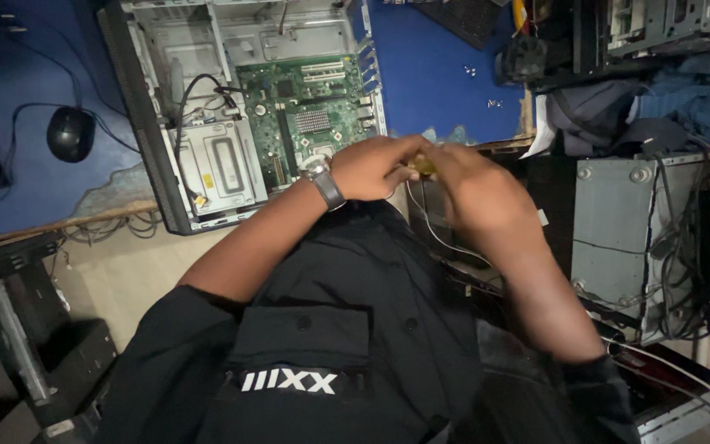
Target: The person uses a yellow screwdriver to fasten screws into a power supply unit on a blue workbench, then places a motherboard into an open computer case and secures it with screws. The person handles the power supply, motherboard, and case while working in a cluttered repair workspace.
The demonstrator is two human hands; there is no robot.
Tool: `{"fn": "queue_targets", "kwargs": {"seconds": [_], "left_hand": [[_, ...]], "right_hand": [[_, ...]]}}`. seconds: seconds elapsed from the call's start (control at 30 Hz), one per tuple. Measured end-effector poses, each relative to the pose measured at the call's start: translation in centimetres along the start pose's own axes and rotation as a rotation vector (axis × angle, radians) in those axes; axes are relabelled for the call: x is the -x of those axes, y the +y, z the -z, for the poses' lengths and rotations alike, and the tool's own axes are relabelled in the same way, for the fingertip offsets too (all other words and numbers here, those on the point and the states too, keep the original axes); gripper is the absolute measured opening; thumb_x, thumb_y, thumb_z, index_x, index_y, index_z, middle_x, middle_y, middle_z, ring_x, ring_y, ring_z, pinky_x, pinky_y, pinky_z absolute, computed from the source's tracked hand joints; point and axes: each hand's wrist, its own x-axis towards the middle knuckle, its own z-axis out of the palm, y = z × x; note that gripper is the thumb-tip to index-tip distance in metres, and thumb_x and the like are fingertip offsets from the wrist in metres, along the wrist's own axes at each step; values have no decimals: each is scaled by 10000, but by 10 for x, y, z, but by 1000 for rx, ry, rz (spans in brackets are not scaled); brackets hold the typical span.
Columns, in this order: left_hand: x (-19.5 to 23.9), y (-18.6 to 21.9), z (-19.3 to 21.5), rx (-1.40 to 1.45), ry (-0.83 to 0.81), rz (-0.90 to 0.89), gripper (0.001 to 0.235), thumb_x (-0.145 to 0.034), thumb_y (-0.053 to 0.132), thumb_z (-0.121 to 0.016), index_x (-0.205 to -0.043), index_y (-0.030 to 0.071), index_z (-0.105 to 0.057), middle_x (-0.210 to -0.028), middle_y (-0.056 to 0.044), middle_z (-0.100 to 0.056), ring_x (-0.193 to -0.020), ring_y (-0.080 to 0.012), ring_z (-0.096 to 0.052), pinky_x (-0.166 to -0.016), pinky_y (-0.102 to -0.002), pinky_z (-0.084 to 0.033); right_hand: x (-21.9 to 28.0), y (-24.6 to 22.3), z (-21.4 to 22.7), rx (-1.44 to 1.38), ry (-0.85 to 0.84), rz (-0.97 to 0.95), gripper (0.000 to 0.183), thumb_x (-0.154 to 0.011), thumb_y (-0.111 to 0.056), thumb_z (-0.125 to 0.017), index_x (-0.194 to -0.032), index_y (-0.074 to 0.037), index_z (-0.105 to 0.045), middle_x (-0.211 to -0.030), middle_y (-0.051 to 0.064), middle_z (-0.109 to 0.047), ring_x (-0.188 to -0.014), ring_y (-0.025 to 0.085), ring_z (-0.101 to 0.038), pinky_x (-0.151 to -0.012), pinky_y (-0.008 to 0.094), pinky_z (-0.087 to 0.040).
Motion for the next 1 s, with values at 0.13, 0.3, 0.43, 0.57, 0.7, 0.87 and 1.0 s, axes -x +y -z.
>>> {"fn": "queue_targets", "kwargs": {"seconds": [0.13, 0.3, 0.43, 0.57, 0.7, 0.87, 1.0], "left_hand": [[4, 4, 0, -37, 161, -232, 406, -837, 237, -804, -1194, 118, -651, -1082, -126, -733, -949, -313, -716, -799, -403, -563], [-1, 11, 0, 11, 225, -233, 420, -856, 183, -767, -1264, 146, -675, -1114, -103, -741, -957, -281, -732, -826, -387, -582], [2, 9, 3, 110, 28, 90, 469, -935, 159, -654, -1389, 152, -537, -999, -85, -744, -900, -264, -743, -827, -394, -565], [2, 5, -3, 39, 189, -269, 316, -863, 154, -734, -1158, 123, -623, -1055, -88, -743, -942, -281, -731, -830, -393, -572], [-5, 3, -9, -101, 214, -138, 233, -878, 210, -791, -1077, 133, -696, -1021, -99, -742, -867, -252, -735, -786, -360, -584], [1, 6, 0, 129, 19, 109, 486, -925, 121, -628, -1402, 101, -535, -1029, -87, -757, -906, -229, -756, -828, -355, -575], [3, 11, -3, -81, 212, -343, 357, -820, 145, -801, -1148, 69, -683, -1126, -151, -741, -1032, -324, -714, -894, -418, -560]], "right_hand": [[-8, -1, -21, 325, -233, -349, 363, -1025, -470, -643, -997, -116, -717, -839, 144, -719, -695, 330, -697, -585, 444, -539], [-14, -2, -13, 221, -110, -219, 391, -1047, -492, -640, -973, -109, -675, -792, 140, -702, -684, 339, -678, -601, 462, -540], [-6, -9, 8, -113, 114, 72, 270, -1063, -246, -613, -1178, -3, -645, -964, 181, -693, -784, 370, -676, -640, 460, -543], [-19, -11, -11, 330, -222, -408, 444, -1020, -511, -647, -995, -74, -714, -862, 125, -729, -747, 340, -712, -648, 440, -552], [-15, 3, -14, 318, -296, -366, 433, -1025, -534, -604, -1077, -128, -746, -879, 110, -717, -775, 308, -706, -664, 406, -544], [-4, 18, -10, 157, -75, -110, 392, -979, -436, -699, -1080, -59, -736, -817, 120, -704, -687, 323, -684, -592, 420, -534], [-14, 22, -14, 240, -264, -190, 439, -997, -520, -658, -942, -93, -747, -803, 105, -711, -719, 307, -694, -628, 413, -530]]}}
